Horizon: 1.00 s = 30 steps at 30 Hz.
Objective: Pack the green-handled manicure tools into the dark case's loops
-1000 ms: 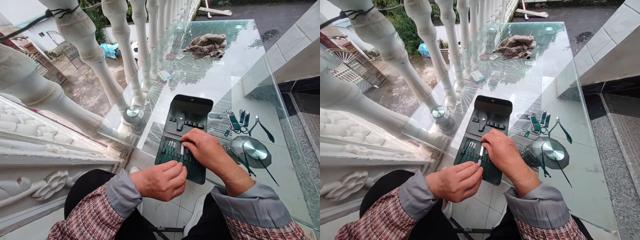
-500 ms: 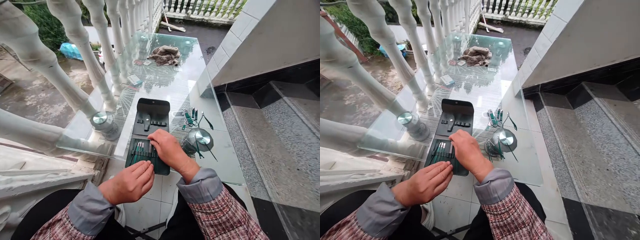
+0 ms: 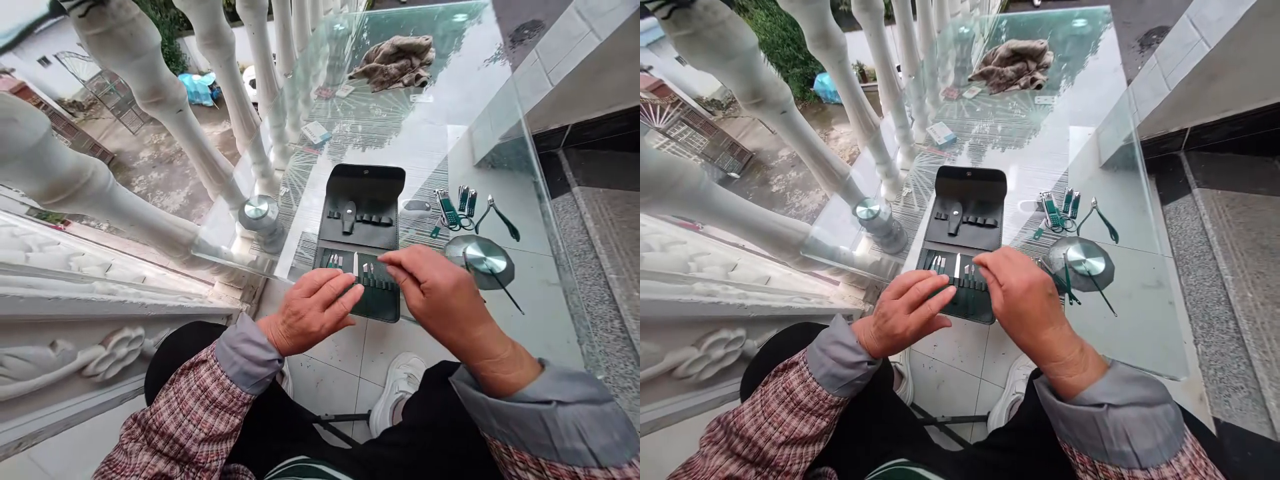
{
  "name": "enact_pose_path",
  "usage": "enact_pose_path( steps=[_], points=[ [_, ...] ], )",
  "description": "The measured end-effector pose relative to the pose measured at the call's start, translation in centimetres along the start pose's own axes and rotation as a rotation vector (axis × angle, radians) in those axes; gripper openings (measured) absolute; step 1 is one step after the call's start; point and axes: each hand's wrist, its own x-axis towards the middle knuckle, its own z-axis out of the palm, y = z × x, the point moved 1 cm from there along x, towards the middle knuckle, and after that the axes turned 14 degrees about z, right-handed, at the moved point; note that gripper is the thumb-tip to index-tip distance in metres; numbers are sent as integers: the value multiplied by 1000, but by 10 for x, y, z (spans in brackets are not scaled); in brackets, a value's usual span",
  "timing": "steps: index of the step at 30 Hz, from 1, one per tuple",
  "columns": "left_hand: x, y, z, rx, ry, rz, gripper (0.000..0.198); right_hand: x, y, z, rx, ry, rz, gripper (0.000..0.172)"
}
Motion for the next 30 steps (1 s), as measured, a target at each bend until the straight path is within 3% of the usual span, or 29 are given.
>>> enact_pose_path(
  steps=[4,7,14,23,30],
  points=[
    [-2,3,5,86,-176,178,27,-10,0,-10,-65,28,18,19],
    [-2,5,9,130,-239,249,28,-16,4,-16,-99,55,33,17],
    [0,8,12,121,-164,267,24,-26,12,10,-91,-14,-45,26],
    [1,4,12,70,-89,264,21,10,-3,35,-201,-102,54,31],
    [1,1,10,-8,9,104,23,14,-5,37,-208,-170,85,27]
  ],
)
